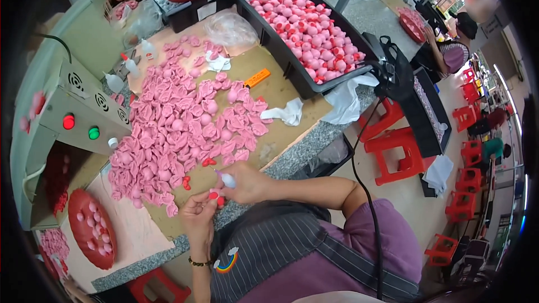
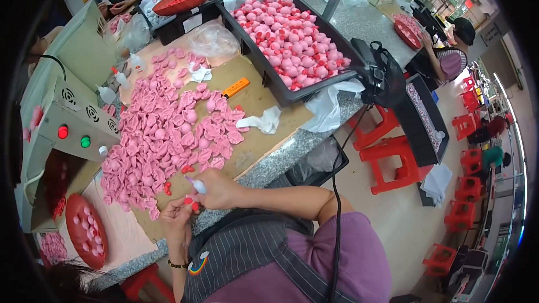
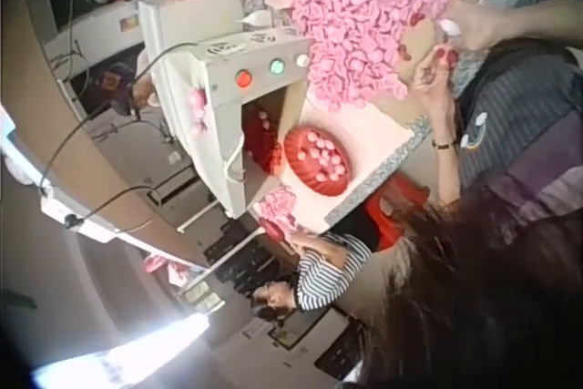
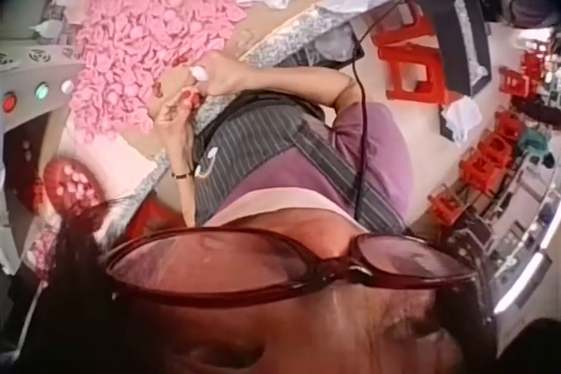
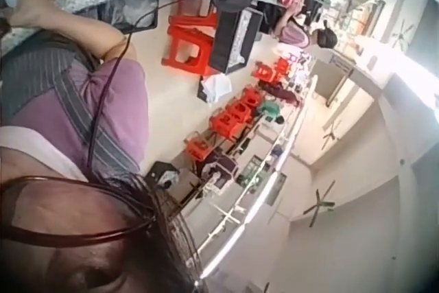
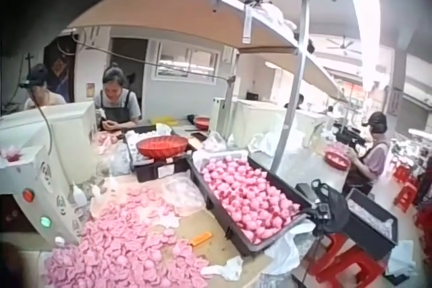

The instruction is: Assembling small pink toy components using a glue bottle.

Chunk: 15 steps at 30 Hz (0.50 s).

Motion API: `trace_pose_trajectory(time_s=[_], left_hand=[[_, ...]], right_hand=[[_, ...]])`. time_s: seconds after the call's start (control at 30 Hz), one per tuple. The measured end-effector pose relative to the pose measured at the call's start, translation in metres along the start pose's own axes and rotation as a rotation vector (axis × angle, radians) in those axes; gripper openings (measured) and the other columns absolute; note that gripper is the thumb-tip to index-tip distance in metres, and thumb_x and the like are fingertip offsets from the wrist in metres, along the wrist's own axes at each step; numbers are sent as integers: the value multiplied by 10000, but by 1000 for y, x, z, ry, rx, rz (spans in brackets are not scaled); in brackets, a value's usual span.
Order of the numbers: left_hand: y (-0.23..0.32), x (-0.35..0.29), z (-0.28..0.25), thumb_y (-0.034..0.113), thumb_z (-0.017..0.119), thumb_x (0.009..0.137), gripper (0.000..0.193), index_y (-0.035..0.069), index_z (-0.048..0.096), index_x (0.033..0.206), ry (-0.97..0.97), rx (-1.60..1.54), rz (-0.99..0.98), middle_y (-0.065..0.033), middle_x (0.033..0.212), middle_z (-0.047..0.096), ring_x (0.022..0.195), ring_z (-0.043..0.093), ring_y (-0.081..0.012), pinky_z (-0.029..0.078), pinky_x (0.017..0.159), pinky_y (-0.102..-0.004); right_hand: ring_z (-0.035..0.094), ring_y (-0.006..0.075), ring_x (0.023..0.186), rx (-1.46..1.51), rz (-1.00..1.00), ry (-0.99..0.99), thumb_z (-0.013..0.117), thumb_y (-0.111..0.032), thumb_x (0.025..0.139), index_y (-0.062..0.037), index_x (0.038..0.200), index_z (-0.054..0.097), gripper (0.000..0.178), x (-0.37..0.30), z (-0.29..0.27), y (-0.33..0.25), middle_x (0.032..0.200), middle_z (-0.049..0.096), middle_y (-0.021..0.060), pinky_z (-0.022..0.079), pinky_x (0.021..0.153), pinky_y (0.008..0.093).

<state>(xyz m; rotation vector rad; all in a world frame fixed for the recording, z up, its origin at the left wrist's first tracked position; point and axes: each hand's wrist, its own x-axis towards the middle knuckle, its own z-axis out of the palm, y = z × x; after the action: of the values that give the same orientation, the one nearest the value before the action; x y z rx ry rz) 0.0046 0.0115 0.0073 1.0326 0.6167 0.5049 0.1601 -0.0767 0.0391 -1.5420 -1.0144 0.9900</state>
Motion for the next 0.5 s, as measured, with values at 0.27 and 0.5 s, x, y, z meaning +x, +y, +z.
trace_pose_trajectory(time_s=[0.27, 0.5], left_hand=[[4, 4, 0, -44, 558, 806, 208, -73, 602, 1008, -18, -25, -19, -139, 861, 640, 680, 618, -161, 524, 651, -258], [9, -1, 2, -113, 555, 778, 230, -97, 592, 1005, -54, -39, -42, -137, 876, 612, 720, 613, -170, 517, 669, -256]], right_hand=[[567, 94, 608, 36, 54, -18, 637, -24, 727, 20, 761, 615, 59, 4, -6, -9, 655, 617, 70, 456, 534, 259], [558, 151, 521, 24, 7, 54, 650, -29, 694, 18, 671, 595, 76, 2, 2, -3, 563, 578, 116, 432, 486, 314]])
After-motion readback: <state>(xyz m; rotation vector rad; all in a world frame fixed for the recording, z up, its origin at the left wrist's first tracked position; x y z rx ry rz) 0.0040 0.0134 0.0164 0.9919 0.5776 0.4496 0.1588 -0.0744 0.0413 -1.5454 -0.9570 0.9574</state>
